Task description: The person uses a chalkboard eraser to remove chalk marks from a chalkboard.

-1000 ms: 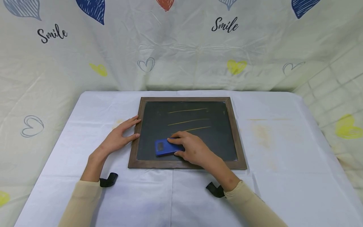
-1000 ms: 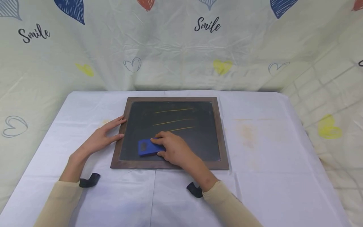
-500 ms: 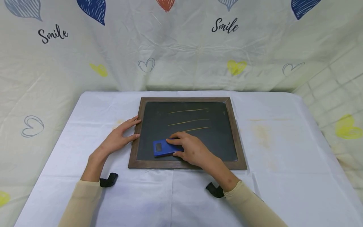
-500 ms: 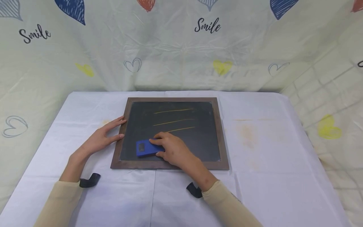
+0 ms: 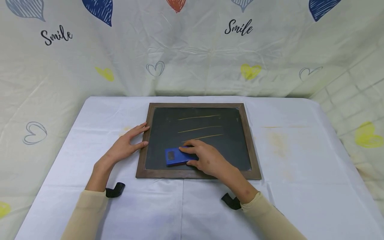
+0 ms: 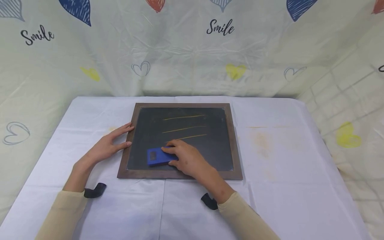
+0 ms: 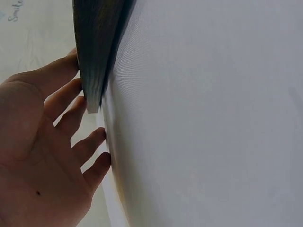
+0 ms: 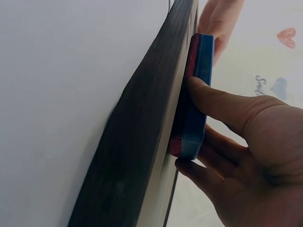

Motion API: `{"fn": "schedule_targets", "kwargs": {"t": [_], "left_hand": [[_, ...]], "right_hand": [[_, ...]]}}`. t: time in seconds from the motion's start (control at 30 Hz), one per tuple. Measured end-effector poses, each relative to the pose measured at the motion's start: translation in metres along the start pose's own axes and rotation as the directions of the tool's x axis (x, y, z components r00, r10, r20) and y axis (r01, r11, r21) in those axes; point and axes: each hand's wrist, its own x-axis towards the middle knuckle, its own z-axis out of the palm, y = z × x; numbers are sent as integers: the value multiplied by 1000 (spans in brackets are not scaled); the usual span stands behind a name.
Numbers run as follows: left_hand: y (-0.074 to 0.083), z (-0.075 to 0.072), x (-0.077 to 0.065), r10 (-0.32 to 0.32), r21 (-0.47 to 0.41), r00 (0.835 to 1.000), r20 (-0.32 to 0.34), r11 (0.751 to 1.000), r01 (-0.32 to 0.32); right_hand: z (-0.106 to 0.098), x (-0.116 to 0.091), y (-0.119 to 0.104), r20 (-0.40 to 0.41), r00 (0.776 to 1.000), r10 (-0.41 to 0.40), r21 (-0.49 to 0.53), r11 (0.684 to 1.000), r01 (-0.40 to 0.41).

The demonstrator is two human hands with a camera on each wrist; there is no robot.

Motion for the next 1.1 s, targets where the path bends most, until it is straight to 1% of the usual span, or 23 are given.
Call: {"fn": "schedule_targets", "kwargs": {"t": [0.27,0.57,0.8,0.97,1.1], "left_hand": [[0,0,-1,-12,-11,1000,7,1000,12],[0,0,0,-22,-6,1000,10,1000,22],[1,-2,0,-23,-15,1000,12,1000,23],[3,-1,-1,-7,-16,1000,-2,1000,7],[4,-1,-2,-13,-18,1000,0,1000,13]], "right_hand": [[-4,-11,11,-24,1000,0,-11,1000,0],[-9,-22,25,-51,998,44,-34,998,-46],[-15,-32,39,-78,995,57,-33,998,-60],[-19,-40,48,-99,993,62,-30,997,-66],[-23,-46,55,-114,991,73,-20,997,-76]]}}
